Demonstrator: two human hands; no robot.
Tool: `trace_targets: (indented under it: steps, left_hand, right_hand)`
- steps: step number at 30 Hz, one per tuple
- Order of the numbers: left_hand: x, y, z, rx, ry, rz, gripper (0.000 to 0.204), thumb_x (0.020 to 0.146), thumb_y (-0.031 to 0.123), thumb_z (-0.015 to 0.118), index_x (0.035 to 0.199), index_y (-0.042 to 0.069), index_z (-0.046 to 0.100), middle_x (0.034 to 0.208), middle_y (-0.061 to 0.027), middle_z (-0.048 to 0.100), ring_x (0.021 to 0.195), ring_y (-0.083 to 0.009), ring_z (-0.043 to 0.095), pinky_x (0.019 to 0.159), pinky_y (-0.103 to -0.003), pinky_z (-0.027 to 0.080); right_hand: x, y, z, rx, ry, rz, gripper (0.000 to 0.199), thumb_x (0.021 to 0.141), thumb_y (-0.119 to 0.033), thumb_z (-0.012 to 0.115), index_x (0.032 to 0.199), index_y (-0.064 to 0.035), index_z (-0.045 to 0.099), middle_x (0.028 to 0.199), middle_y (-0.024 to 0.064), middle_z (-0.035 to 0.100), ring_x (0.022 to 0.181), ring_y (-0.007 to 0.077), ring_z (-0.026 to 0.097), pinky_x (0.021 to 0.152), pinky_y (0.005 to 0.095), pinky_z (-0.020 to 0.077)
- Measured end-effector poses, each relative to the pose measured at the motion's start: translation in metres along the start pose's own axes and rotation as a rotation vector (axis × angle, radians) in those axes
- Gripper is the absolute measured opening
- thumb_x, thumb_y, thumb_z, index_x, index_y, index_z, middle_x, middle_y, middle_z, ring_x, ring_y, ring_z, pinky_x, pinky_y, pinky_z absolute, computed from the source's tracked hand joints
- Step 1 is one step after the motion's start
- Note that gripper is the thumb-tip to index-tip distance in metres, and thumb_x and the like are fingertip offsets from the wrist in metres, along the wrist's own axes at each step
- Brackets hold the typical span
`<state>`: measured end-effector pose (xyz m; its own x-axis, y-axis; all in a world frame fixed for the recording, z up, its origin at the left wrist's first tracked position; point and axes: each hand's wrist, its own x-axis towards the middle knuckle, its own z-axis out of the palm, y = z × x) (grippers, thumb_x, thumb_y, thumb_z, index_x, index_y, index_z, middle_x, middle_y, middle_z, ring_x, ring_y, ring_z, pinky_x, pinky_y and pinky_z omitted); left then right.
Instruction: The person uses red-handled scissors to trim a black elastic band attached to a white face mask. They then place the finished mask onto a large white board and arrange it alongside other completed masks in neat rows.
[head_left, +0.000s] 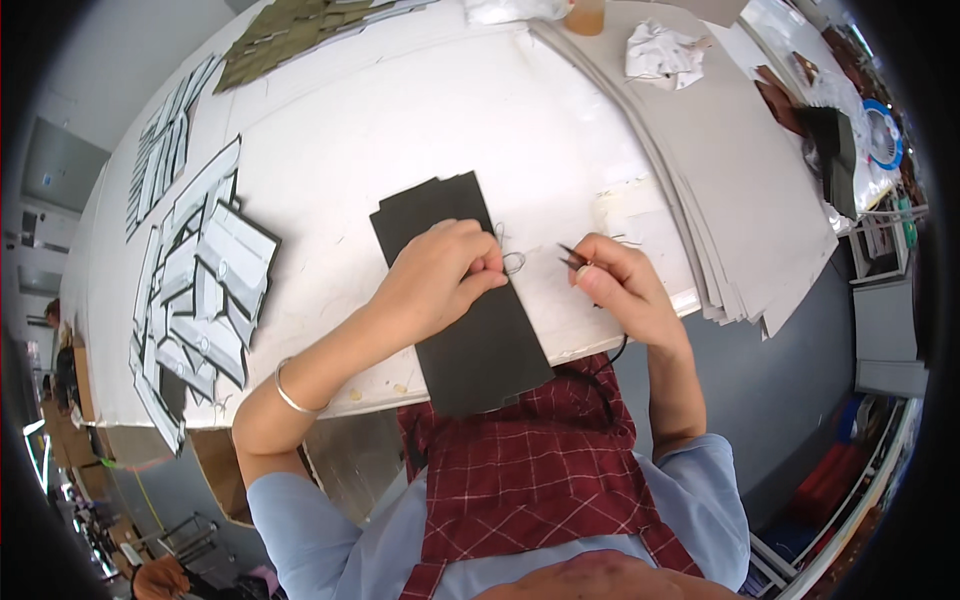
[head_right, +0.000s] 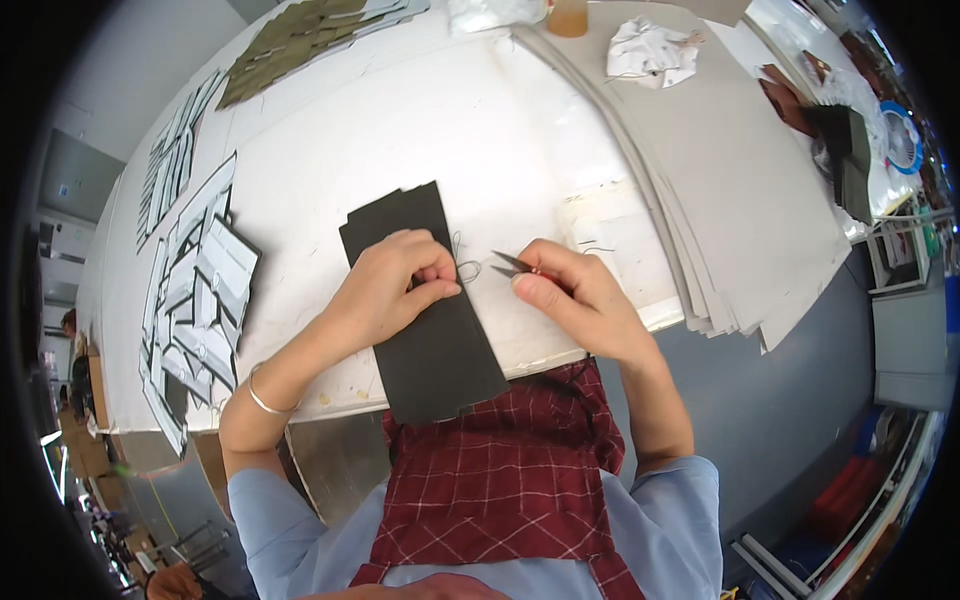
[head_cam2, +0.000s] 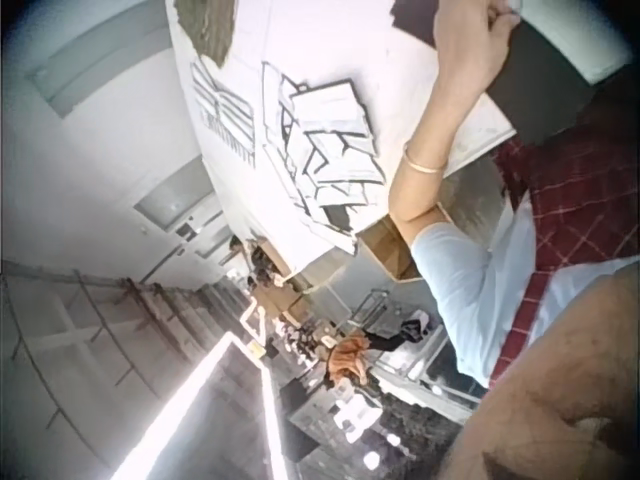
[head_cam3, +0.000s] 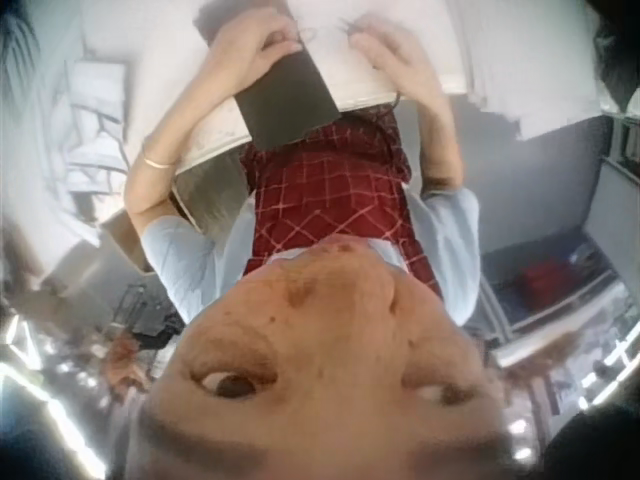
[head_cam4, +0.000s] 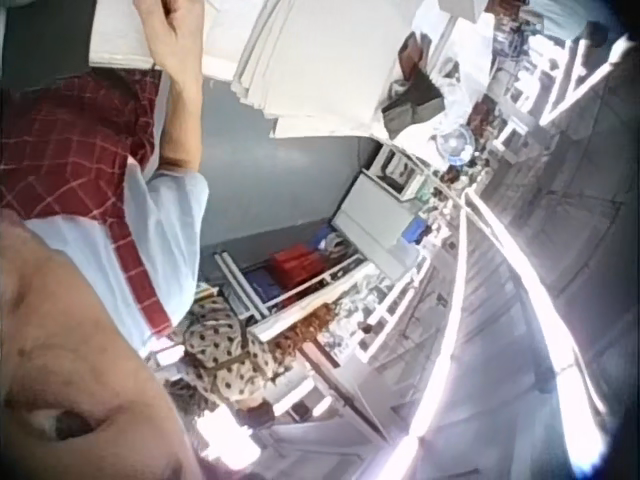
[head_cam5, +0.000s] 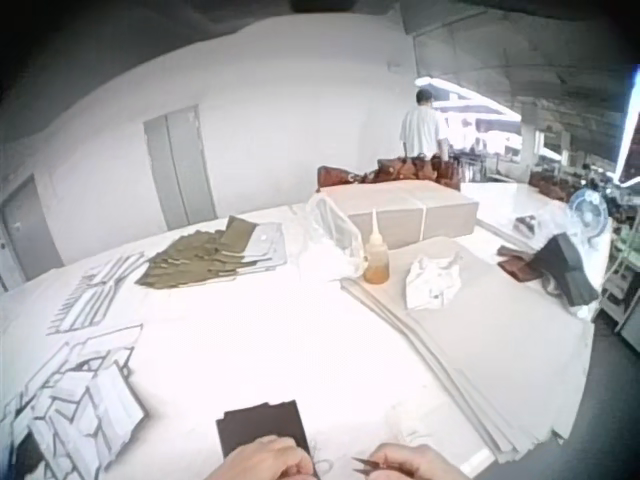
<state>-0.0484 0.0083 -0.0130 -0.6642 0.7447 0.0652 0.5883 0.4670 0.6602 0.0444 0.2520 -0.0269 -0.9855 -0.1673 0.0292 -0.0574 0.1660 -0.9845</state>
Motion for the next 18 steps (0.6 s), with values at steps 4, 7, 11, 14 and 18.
trace_targets:
  steps: [4,7,11,14,18]
  left_hand:
    - [-0.001,-0.007,-0.009,-0.230,-0.019,-0.052,0.010,0.090,0.011,0.072,0.089,0.005,0.065,0.080,0.0005,0.059,0.079,-0.0111,0.057,0.068,-0.027,0.046]
    - [-0.008,-0.028,-0.006,-0.617,-0.074,-0.287,0.010,0.093,0.014,0.070,0.091,0.005,0.066,0.087,0.0029,0.065,0.074,-0.0083,0.052,0.066,-0.023,0.043]
    - [-0.005,-0.025,-0.007,-0.835,-0.068,-0.166,0.011,0.097,0.014,0.066,0.094,0.003,0.065,0.087,0.0015,0.064,0.080,-0.0049,0.056,0.072,-0.020,0.045]
    - [-0.005,-0.028,-0.007,-0.795,-0.117,-0.180,0.013,0.097,0.016,0.066,0.094,0.003,0.064,0.086,0.0016,0.062,0.082,-0.0054,0.056,0.074,-0.022,0.046]
    - [-0.005,-0.027,-0.010,-0.758,-0.167,-0.197,0.014,0.097,0.017,0.066,0.095,0.004,0.064,0.085,0.0018,0.061,0.080,-0.0058,0.056,0.074,-0.021,0.046]
  right_hand:
    - [0.001,0.001,-0.001,-0.062,-0.015,-0.017,0.022,0.098,-0.024,0.064,0.091,-0.0034,0.060,0.064,-0.0002,0.043,0.060,0.0081,0.038,0.055,0.0281,0.0316]
    - [0.005,-0.011,0.002,-0.253,-0.090,-0.067,0.023,0.097,-0.027,0.065,0.093,-0.0047,0.061,0.059,0.0031,0.044,0.053,0.0146,0.042,0.052,0.0316,0.0330]
    - [0.011,-0.011,0.005,-0.768,-0.013,-0.340,0.022,0.090,-0.027,0.071,0.094,-0.0075,0.063,0.058,0.0082,0.056,0.052,0.0289,0.057,0.051,0.0368,0.0410]
    - [0.017,-0.015,0.006,-0.787,-0.084,-0.308,0.027,0.088,-0.032,0.072,0.092,-0.0079,0.063,0.060,0.0100,0.058,0.056,0.0316,0.060,0.052,0.0391,0.0435]
    - [0.029,-0.014,0.005,-0.869,-0.180,-0.327,0.033,0.094,-0.042,0.064,0.090,-0.0094,0.061,0.062,0.0060,0.065,0.055,0.0277,0.063,0.050,0.0370,0.0436]
